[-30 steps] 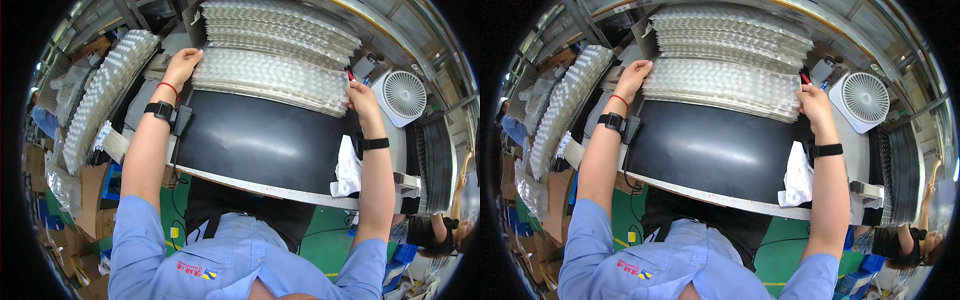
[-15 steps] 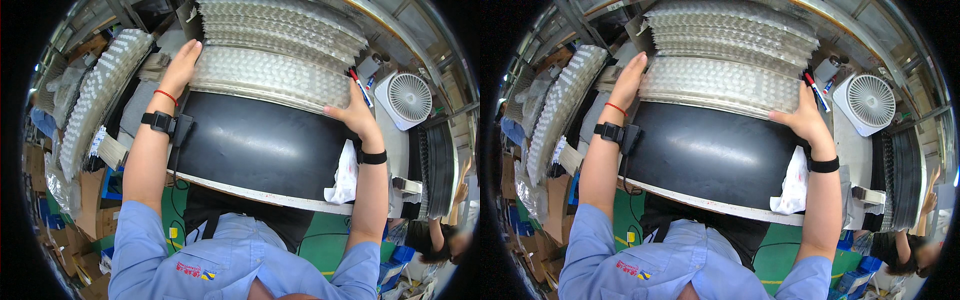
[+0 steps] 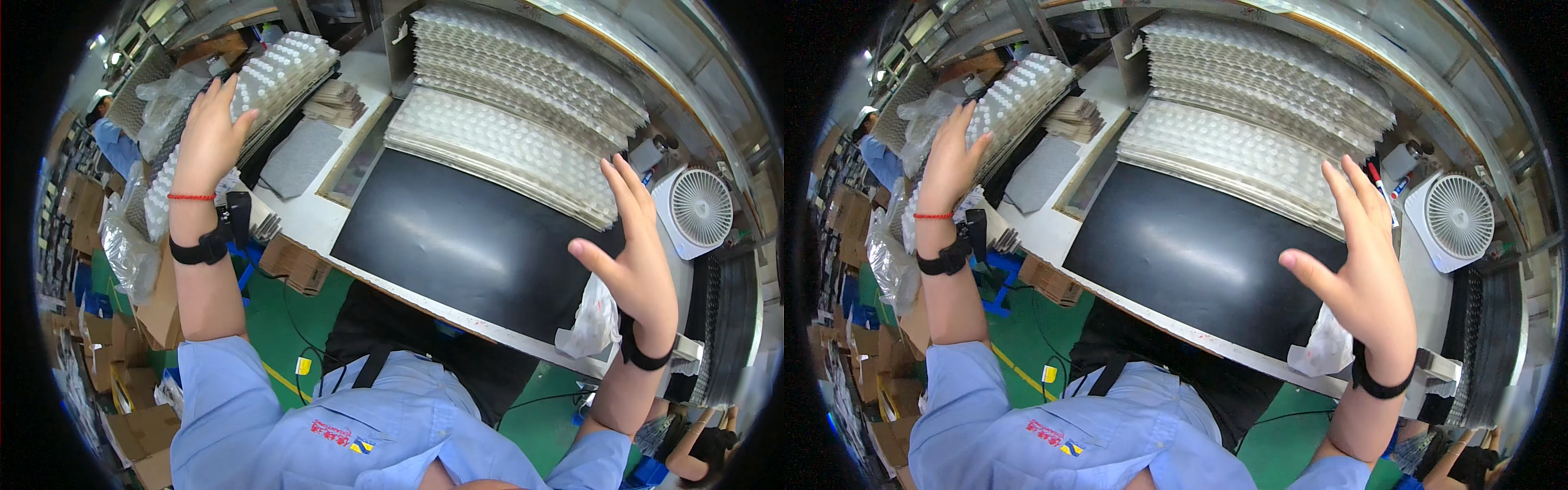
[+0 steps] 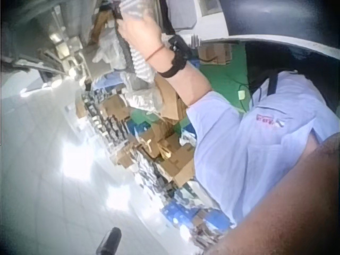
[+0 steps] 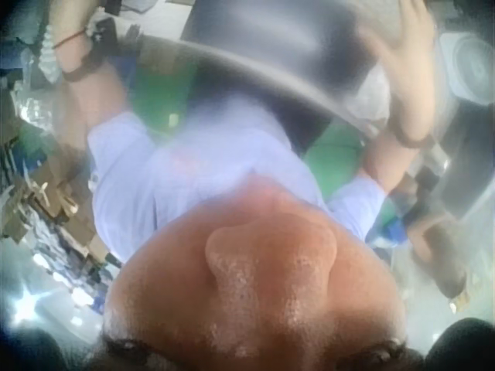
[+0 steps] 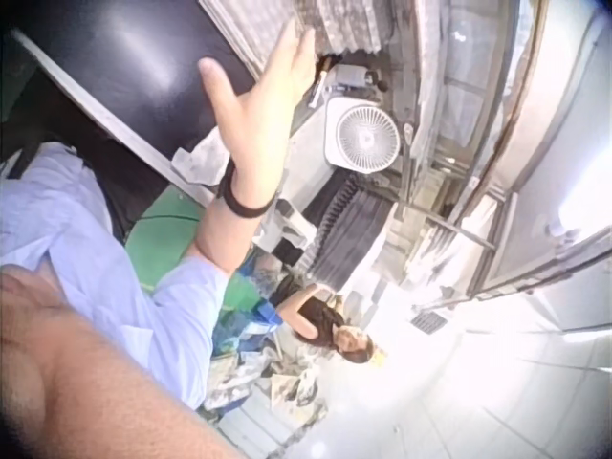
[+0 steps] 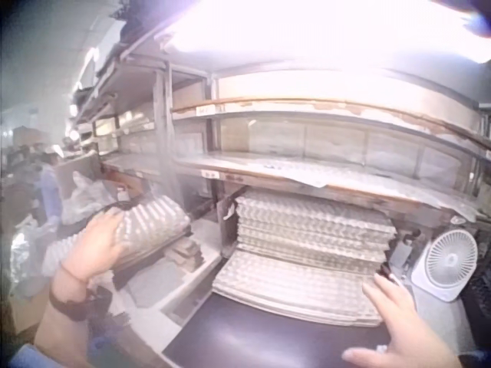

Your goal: The recorder is inspecting and handling flexible silicone or plastic keypad membranes at a workbench.

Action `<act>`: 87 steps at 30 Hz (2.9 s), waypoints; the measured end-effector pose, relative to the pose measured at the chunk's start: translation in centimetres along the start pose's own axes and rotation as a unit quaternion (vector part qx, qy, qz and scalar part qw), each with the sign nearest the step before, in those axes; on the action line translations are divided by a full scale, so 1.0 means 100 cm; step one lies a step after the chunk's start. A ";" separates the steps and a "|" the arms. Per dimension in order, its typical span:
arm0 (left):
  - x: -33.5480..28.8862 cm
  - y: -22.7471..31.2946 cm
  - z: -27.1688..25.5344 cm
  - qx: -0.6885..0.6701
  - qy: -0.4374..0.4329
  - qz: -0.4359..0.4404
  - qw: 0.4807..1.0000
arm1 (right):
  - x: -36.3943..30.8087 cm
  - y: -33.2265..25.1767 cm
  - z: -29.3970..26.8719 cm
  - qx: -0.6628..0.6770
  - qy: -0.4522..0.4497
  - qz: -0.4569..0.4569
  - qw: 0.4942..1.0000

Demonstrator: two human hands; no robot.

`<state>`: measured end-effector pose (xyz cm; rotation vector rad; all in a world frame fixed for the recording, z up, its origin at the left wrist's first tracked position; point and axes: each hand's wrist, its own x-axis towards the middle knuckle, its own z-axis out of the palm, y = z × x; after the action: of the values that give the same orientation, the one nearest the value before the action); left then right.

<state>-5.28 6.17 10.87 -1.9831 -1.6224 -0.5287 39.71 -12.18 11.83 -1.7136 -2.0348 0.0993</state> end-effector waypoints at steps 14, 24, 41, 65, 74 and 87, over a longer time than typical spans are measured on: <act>-0.012 -0.056 0.014 -0.067 -0.016 0.025 0.997 | -0.054 -0.038 -0.007 0.051 -0.063 -0.066 0.995; -0.007 -0.019 -0.040 -0.125 0.256 -0.060 0.957 | -0.110 -0.045 0.047 0.344 -0.056 -0.001 0.937; -0.148 0.189 -0.010 -0.418 -0.169 0.298 0.841 | -0.146 0.008 0.083 0.649 0.143 0.357 0.657; -0.126 0.291 0.002 -0.586 -0.292 0.245 0.715 | -0.139 -0.010 0.095 0.530 0.150 0.376 0.745; -0.126 0.276 0.012 -0.687 -0.304 0.194 0.631 | -0.140 0.032 0.050 -0.115 0.115 0.267 0.950; -0.128 0.271 0.017 -0.698 -0.304 0.189 0.621 | -0.137 0.124 -0.026 -0.259 0.271 0.284 0.883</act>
<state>18.54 -6.68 -2.04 -3.8834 -0.8468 -1.2836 53.51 -23.09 5.55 -2.2829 -1.1584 -0.7182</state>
